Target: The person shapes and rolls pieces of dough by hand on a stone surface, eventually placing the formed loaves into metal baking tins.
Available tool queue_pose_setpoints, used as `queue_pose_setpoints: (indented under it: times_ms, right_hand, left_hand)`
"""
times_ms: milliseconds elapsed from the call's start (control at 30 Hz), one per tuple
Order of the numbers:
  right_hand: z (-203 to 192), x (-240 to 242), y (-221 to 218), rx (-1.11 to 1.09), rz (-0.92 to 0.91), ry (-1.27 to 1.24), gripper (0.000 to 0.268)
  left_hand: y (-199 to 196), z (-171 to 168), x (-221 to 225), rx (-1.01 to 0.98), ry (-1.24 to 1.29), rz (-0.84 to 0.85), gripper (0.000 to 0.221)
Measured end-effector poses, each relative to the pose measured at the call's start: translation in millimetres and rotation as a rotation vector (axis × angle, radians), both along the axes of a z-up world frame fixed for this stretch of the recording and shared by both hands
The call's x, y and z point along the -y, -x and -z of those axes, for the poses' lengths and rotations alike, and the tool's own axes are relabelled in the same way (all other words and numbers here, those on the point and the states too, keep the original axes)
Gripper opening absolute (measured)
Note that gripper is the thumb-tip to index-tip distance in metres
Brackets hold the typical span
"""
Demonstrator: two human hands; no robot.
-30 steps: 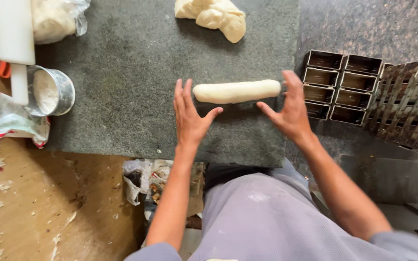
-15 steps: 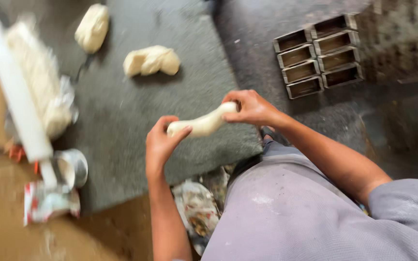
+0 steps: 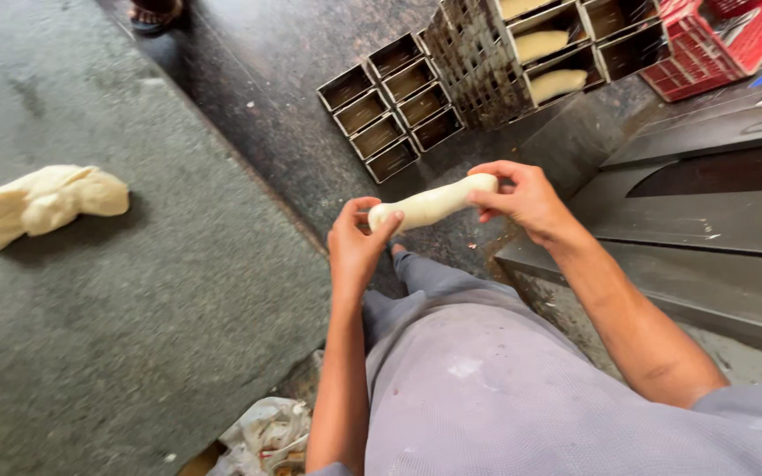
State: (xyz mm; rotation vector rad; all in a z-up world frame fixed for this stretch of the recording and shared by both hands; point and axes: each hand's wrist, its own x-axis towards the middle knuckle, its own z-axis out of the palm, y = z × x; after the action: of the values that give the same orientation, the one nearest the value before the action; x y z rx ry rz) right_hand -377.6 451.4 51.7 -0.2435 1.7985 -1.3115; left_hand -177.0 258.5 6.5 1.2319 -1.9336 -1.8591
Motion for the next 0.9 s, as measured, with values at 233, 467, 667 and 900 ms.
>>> queue_pose_setpoints:
  times_ms: [233, 467, 667, 900]
  right_hand:
    - [16.6, -36.0, 111.9, -0.056, 0.149, 0.097, 0.041]
    - [51.8, -26.3, 300.9, -0.354, 0.138, 0.209, 0.037]
    - [96.5, -6.8, 473.1, -0.676, 0.112, 0.240, 0.041]
    - [279.9, 58.3, 625.3, -0.567, 0.313, 0.057, 0.072]
  left_hand:
    - [103.3, 17.3, -23.5, -0.010, 0.043, -0.034, 0.048]
    - [317.8, 27.9, -31.6, -0.123, 0.153, -0.177, 0.037]
    - [518.6, 54.8, -36.0, -0.166, 0.339, -0.279, 0.034]
    - [682.3, 198.1, -16.3, 0.059, 0.351, -0.382, 0.058]
